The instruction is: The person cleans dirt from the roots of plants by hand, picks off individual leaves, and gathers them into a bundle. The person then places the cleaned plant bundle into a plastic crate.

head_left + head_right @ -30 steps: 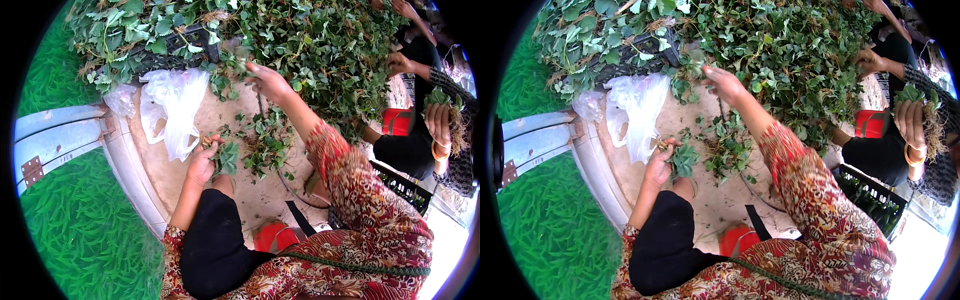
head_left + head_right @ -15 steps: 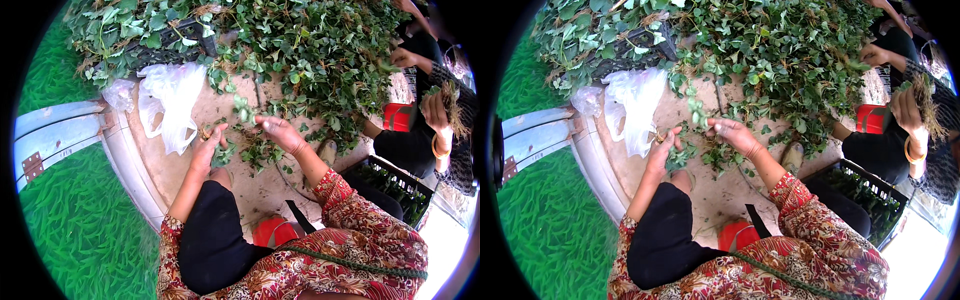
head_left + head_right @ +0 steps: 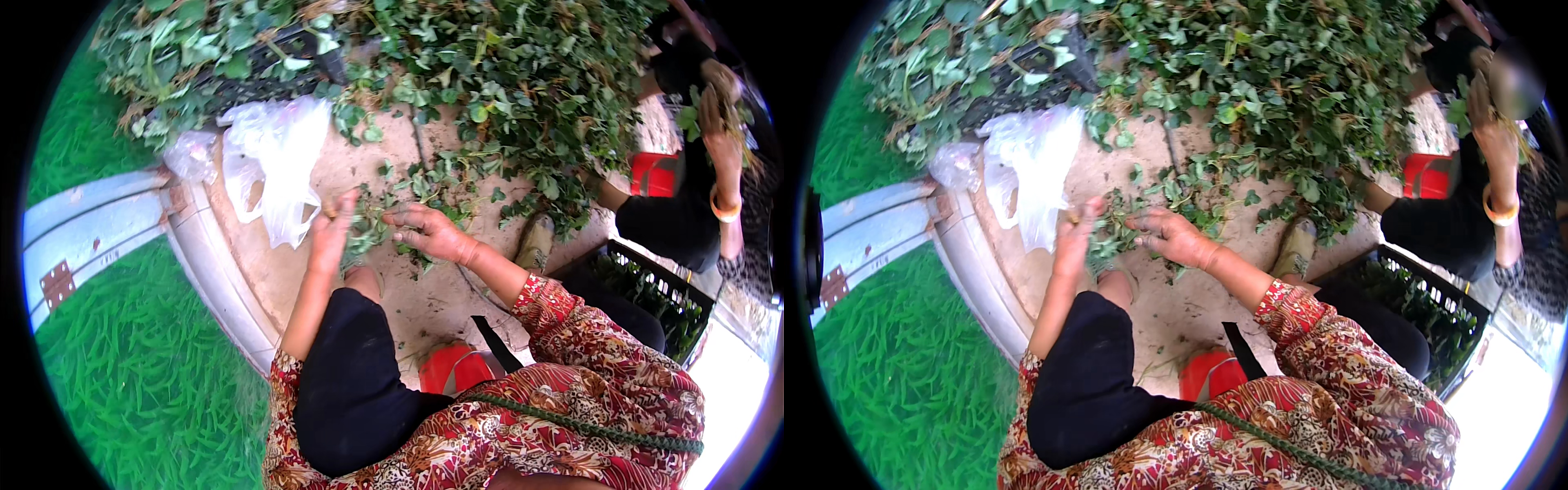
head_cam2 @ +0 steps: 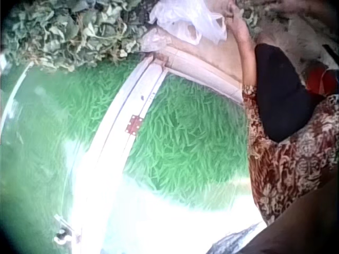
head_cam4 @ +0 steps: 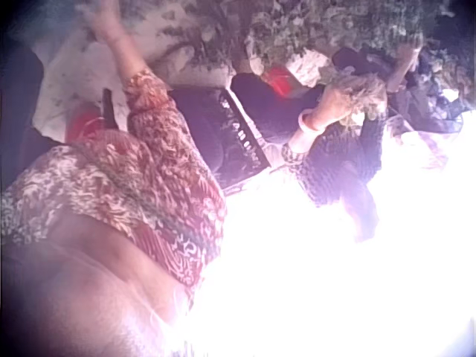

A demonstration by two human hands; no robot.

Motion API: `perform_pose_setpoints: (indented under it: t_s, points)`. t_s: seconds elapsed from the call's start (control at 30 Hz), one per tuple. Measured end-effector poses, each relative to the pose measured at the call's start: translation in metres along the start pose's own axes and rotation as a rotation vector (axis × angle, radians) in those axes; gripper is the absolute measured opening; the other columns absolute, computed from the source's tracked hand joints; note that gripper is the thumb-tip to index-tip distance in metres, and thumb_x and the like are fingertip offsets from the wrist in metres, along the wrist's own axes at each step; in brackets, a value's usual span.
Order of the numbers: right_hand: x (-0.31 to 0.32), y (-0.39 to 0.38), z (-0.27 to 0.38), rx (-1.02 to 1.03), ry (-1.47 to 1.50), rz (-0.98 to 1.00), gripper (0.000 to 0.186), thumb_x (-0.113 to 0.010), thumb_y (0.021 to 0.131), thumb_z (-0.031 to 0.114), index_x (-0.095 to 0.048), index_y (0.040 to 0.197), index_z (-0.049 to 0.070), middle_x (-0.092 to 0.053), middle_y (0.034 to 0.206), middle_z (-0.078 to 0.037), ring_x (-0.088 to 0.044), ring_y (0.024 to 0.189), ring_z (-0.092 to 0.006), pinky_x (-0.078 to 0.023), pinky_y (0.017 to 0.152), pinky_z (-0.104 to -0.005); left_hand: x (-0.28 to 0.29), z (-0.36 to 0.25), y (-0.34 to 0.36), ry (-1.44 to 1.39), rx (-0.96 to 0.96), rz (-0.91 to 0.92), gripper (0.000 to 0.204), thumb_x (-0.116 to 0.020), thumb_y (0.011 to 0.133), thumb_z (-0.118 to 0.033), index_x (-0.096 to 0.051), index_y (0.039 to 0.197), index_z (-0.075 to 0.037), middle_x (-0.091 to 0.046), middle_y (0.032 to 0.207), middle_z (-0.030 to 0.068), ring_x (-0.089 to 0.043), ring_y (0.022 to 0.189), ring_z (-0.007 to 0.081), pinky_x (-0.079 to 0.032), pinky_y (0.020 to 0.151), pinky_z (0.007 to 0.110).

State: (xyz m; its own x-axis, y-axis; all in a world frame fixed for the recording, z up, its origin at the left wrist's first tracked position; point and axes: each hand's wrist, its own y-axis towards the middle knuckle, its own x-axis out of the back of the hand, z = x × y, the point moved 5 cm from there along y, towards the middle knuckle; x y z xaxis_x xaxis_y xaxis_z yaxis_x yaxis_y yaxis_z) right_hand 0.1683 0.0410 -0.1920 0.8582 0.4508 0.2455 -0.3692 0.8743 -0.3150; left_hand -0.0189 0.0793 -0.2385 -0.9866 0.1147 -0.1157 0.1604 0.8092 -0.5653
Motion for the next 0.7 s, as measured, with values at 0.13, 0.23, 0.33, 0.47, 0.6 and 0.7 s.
perform_pose_setpoints:
  t_s: [0.13,0.23,0.33,0.47,0.6,0.7]
  points:
    - [0.013,-0.023,-0.019,-0.127,-0.300,-0.027,0.032,-0.063,0.081,0.025,-0.064,0.111,0.014,-0.057,0.117,-0.011,-0.053,0.108,-0.0301,-0.042,0.094,-0.0377,0.025,0.008,-0.006,-0.013,0.082,-0.173,0.039,-0.055,0.092,-0.032,-0.061,0.110,0.003,-0.061,0.079,0.0049,-0.055,0.073,0.0099,-0.046,0.076,0.026]
    - [0.071,-0.037,-0.037,-0.388,-0.358,-0.435,0.028,-0.062,0.081,0.025,-0.065,0.106,0.013,-0.057,0.113,-0.011,-0.052,0.107,-0.0285,-0.043,0.092,-0.0368,0.022,0.009,-0.011,-0.079,0.098,-0.134,0.037,-0.054,0.093,-0.033,-0.061,0.105,0.002,-0.051,0.064,-0.0002,-0.047,0.061,0.0078,-0.047,0.070,0.027]
    - [0.135,-0.049,-0.054,-0.625,-0.698,-0.707,0.047,-0.061,0.082,0.030,-0.052,0.125,0.014,-0.055,0.117,-0.013,-0.052,0.109,-0.0293,-0.043,0.092,-0.0410,0.007,0.004,-0.010,-0.162,0.137,-0.079,0.036,-0.053,0.093,-0.034,-0.060,0.099,0.001,-0.044,0.059,-0.0020,-0.043,0.056,0.0072,-0.048,0.068,0.028]
    - [0.130,-0.038,-0.089,-0.865,-0.808,-0.386,0.063,-0.056,0.085,0.042,-0.035,0.139,0.017,-0.048,0.130,-0.014,-0.048,0.118,-0.0305,-0.039,0.099,-0.0429,0.006,0.001,-0.009,-0.154,0.129,-0.066,0.037,-0.053,0.093,-0.036,-0.060,0.097,0.001,-0.044,0.059,-0.0016,-0.043,0.055,0.0073,-0.049,0.068,0.028]
    - [0.029,-0.026,-0.047,-0.581,-0.470,0.266,0.060,-0.052,0.087,0.047,-0.034,0.139,0.023,-0.040,0.140,-0.009,-0.039,0.128,-0.0287,-0.032,0.107,-0.0388,0.008,0.010,-0.008,-0.149,0.108,-0.067,0.038,-0.053,0.093,-0.036,-0.061,0.098,0.001,-0.045,0.059,-0.0014,-0.044,0.057,0.0074,-0.048,0.068,0.027]
    - [0.037,-0.021,-0.043,-0.402,-0.399,-0.145,0.057,-0.057,0.085,0.042,-0.042,0.134,0.017,-0.051,0.128,-0.012,-0.048,0.117,-0.0317,-0.038,0.100,-0.0419,0.009,0.002,-0.010,-0.158,0.115,-0.087,0.039,-0.053,0.093,-0.037,-0.061,0.099,0.001,-0.045,0.060,-0.0013,-0.044,0.058,0.0076,-0.048,0.069,0.028]
